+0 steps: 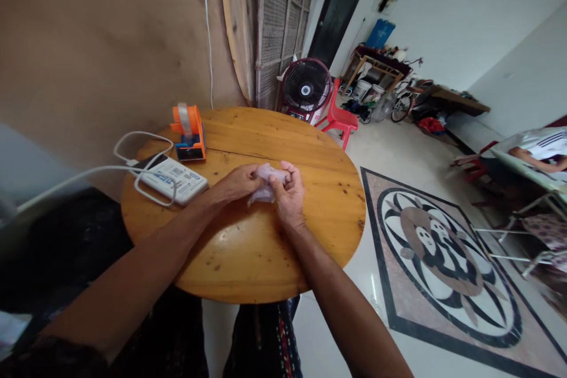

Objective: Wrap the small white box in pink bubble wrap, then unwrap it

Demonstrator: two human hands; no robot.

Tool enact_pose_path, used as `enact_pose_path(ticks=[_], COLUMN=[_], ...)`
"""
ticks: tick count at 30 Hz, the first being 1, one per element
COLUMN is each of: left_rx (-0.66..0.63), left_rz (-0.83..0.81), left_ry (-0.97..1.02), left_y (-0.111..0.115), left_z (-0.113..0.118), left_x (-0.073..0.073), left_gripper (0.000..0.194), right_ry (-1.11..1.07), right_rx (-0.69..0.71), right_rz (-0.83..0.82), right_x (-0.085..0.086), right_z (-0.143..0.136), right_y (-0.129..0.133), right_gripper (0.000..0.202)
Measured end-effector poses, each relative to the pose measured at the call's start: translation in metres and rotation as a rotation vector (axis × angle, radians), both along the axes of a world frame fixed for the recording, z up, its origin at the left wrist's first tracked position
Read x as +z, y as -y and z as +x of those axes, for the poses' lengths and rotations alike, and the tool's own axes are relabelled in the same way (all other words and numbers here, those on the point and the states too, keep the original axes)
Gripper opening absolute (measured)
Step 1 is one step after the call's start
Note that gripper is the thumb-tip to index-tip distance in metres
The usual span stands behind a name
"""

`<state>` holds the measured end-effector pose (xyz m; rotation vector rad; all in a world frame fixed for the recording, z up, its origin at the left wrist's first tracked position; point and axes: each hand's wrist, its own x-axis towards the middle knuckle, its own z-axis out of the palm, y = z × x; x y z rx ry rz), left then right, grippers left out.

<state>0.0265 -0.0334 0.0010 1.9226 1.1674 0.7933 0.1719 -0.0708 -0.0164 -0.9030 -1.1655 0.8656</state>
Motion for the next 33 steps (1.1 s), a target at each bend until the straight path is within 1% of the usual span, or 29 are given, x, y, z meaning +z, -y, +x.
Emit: enact_pose_path(ticks=[4,7,12,16,17,18,20,21,22,23,24,27,30,33], left_rx=[-0.102,-0.137,-0.103,-0.086,-0.056,0.005,0.2,0.322,0.385,0.391,0.366,0.258,0.193,0.201], left_rz=[-0.078,-0.121,-0.121,-0.128,-0.106,-0.073,0.038,0.099,0.178,0.265,0.351,0.552,0.649,0.689], left_ry=[-0.021,-0.03,-0.048,-0.086,-0.101,-0.12,-0.167,-0.202,-0.224,-0.249,-0.281,-0.357,-0.437,-0.485], left_y=[-0.001,-0.002,-0.003,-0.001,0.002,0.006,0.021,0.03,0.04,0.05,0.059,0.076,0.077,0.071], left_z=[-0.007,-0.012,-0.014,-0.012,-0.012,-0.011,-0.011,-0.01,-0.011,-0.011,-0.01,-0.007,0.0,0.004], left_x=[0.006,0.007,0.008,0.011,0.012,0.013,0.014,0.013,0.012,0.011,0.009,0.001,-0.006,-0.011], left_gripper=[0.026,0.025,0.023,0.023,0.024,0.026,0.032,0.031,0.027,0.023,0.018,0.018,0.026,0.026], right_ry=[0.0,0.041,0.095,0.061,0.046,0.031,0.008,-0.001,-0.007,-0.009,-0.007,-0.003,0.006,0.025], right_rx=[0.002,0.008,0.031,0.057,0.069,0.08,0.099,0.104,0.108,0.11,0.112,0.104,0.096,0.11], right_rz=[-0.01,0.004,0.005,-0.023,-0.025,-0.024,-0.024,-0.027,-0.03,-0.035,-0.039,-0.034,-0.026,-0.034], right_x=[-0.002,-0.002,-0.001,0.0,0.001,0.001,0.001,0.001,0.001,0.002,0.002,0.004,0.005,0.004], right_z=[0.0,0.001,0.004,0.005,0.005,0.005,0.006,0.006,0.006,0.007,0.007,0.006,0.006,0.007], right_y=[0.0,0.0,0.003,0.003,0.002,0.002,0.002,0.002,0.002,0.002,0.002,0.002,0.001,0.001], right_gripper=[0.046,0.045,0.041,0.042,0.042,0.042,0.042,0.043,0.043,0.044,0.045,0.045,0.044,0.044])
